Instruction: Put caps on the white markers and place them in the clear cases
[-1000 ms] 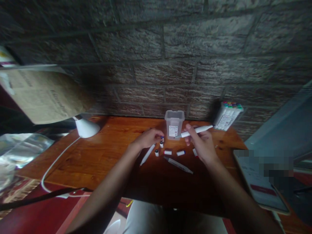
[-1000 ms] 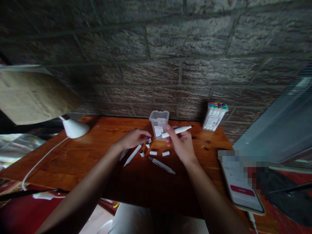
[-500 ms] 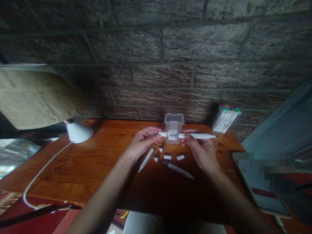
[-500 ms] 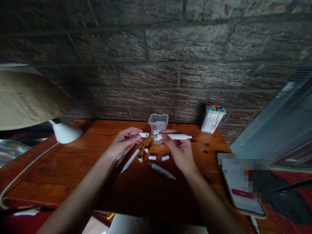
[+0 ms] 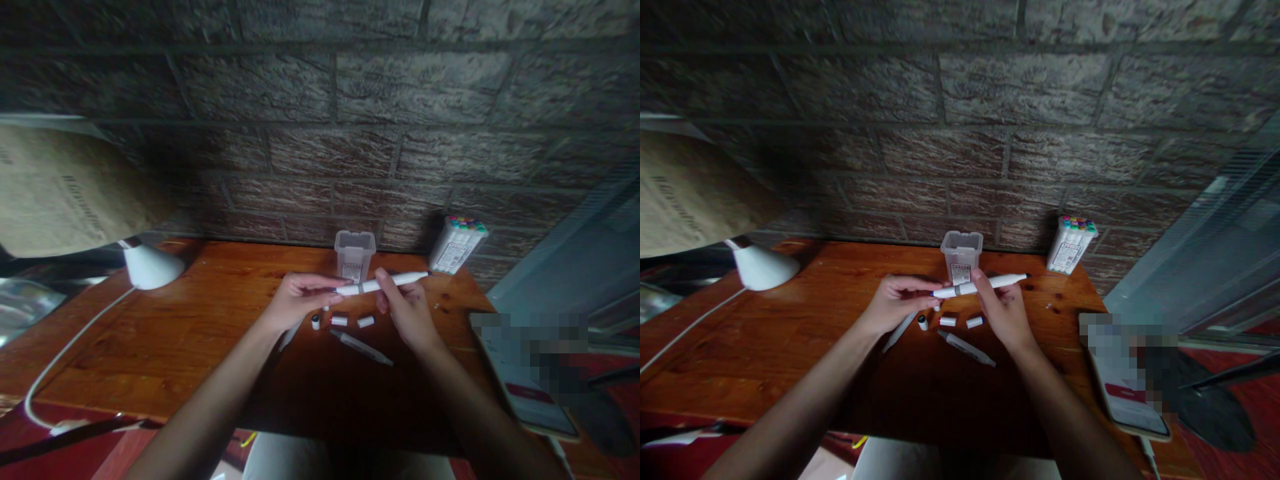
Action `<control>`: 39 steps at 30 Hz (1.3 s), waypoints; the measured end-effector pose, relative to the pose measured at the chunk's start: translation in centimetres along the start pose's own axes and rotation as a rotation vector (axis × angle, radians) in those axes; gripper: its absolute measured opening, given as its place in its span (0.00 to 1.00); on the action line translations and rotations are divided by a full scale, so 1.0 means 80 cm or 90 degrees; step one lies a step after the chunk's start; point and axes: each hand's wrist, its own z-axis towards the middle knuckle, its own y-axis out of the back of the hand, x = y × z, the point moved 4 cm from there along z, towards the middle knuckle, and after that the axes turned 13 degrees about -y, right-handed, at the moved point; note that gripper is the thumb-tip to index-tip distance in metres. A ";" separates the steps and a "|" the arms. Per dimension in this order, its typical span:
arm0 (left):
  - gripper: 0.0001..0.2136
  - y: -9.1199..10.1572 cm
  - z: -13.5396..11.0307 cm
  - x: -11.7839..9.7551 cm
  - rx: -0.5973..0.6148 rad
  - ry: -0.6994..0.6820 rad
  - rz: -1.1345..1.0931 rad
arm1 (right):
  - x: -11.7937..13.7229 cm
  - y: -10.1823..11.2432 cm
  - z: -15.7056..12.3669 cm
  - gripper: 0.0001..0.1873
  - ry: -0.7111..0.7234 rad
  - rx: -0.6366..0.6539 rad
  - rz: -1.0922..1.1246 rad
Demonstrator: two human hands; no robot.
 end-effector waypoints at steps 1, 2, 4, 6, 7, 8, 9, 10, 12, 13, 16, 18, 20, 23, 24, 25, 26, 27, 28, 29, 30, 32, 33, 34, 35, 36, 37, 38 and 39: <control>0.13 -0.004 0.000 -0.002 0.005 -0.014 0.012 | -0.005 0.002 0.000 0.26 -0.016 -0.016 -0.001; 0.12 -0.008 -0.001 -0.003 0.008 -0.028 0.025 | -0.010 0.003 0.001 0.27 -0.038 -0.031 0.001; 0.12 -0.014 -0.001 -0.006 0.013 -0.043 0.041 | -0.020 0.004 0.002 0.27 -0.088 -0.044 0.011; 0.12 -0.017 -0.001 -0.005 0.032 -0.021 0.036 | -0.028 0.001 0.004 0.28 -0.125 -0.020 0.026; 0.13 -0.017 -0.001 -0.004 0.048 -0.001 0.024 | -0.030 -0.001 0.005 0.28 -0.135 0.000 0.043; 0.13 -0.018 -0.001 -0.003 0.064 0.019 0.007 | -0.031 -0.003 0.006 0.28 -0.142 0.021 0.064; 0.13 -0.018 -0.001 -0.003 0.076 0.033 -0.012 | -0.032 -0.005 0.007 0.28 -0.147 0.039 0.084; 0.12 -0.018 -0.001 -0.002 0.082 0.037 -0.032 | -0.032 -0.007 0.007 0.28 -0.152 0.053 0.101; 0.11 -0.019 0.000 -0.002 0.081 0.027 -0.061 | -0.030 -0.009 0.008 0.28 -0.164 0.064 0.124; 0.11 -0.019 0.000 -0.001 0.080 0.027 -0.067 | -0.030 -0.010 0.008 0.28 -0.171 0.064 0.132; 0.13 -0.022 -0.002 0.005 0.084 0.069 -0.075 | -0.029 -0.015 0.007 0.26 -0.183 0.060 0.166; 0.15 -0.023 -0.004 0.007 0.079 0.099 -0.081 | -0.031 -0.018 0.005 0.24 -0.182 0.053 0.191; 0.15 -0.023 -0.006 0.005 0.079 0.096 -0.086 | -0.033 -0.021 0.004 0.23 -0.178 0.047 0.207; 0.15 -0.025 -0.007 0.001 0.092 0.062 -0.081 | -0.035 -0.023 0.004 0.23 -0.170 0.052 0.214; 0.14 -0.026 -0.007 0.000 0.091 0.052 -0.077 | -0.034 -0.023 0.004 0.23 -0.167 0.054 0.218; 0.14 -0.028 -0.006 0.001 0.086 0.044 -0.074 | -0.033 -0.022 0.004 0.23 -0.163 0.053 0.216; 0.14 -0.030 -0.006 0.001 0.080 0.037 -0.071 | -0.031 -0.020 0.005 0.24 -0.158 0.047 0.204; 0.15 -0.032 -0.005 0.002 0.075 0.031 -0.068 | -0.028 -0.018 0.005 0.25 -0.151 0.033 0.178; 0.15 -0.034 -0.004 0.003 0.072 0.025 -0.065 | -0.025 -0.014 0.006 0.26 -0.141 0.011 0.139; 0.15 -0.034 -0.002 0.004 0.070 0.019 -0.061 | -0.021 -0.010 0.006 0.27 -0.130 -0.011 0.093; 0.15 -0.034 0.000 0.005 0.066 0.009 -0.054 | -0.016 -0.007 0.006 0.27 -0.117 -0.014 0.043; 0.13 -0.025 0.005 0.005 0.038 -0.024 -0.036 | -0.004 -0.003 0.008 0.26 -0.073 0.051 -0.054; 0.12 -0.017 0.008 0.004 0.009 -0.045 -0.029 | 0.001 -0.001 0.008 0.24 -0.044 0.112 -0.103; 0.11 -0.007 0.011 0.002 -0.030 -0.068 -0.026 | 0.005 0.001 0.008 0.21 -0.016 0.178 -0.163; 0.11 0.004 0.014 0.001 -0.080 -0.086 -0.030 | 0.006 0.004 0.009 0.18 0.010 0.232 -0.235; 0.10 0.015 0.016 -0.001 -0.131 -0.103 -0.043 | 0.005 0.008 0.009 0.17 0.027 0.266 -0.320; 0.10 0.024 0.019 -0.001 -0.163 -0.107 -0.060 | 0.003 0.012 0.011 0.16 0.040 0.279 -0.409; 0.10 0.031 0.021 -0.001 -0.185 -0.108 -0.077 | -0.001 0.016 0.012 0.15 0.050 0.288 -0.496; 0.10 0.035 0.022 -0.001 -0.193 -0.105 -0.091 | -0.005 0.018 0.013 0.14 0.059 0.294 -0.574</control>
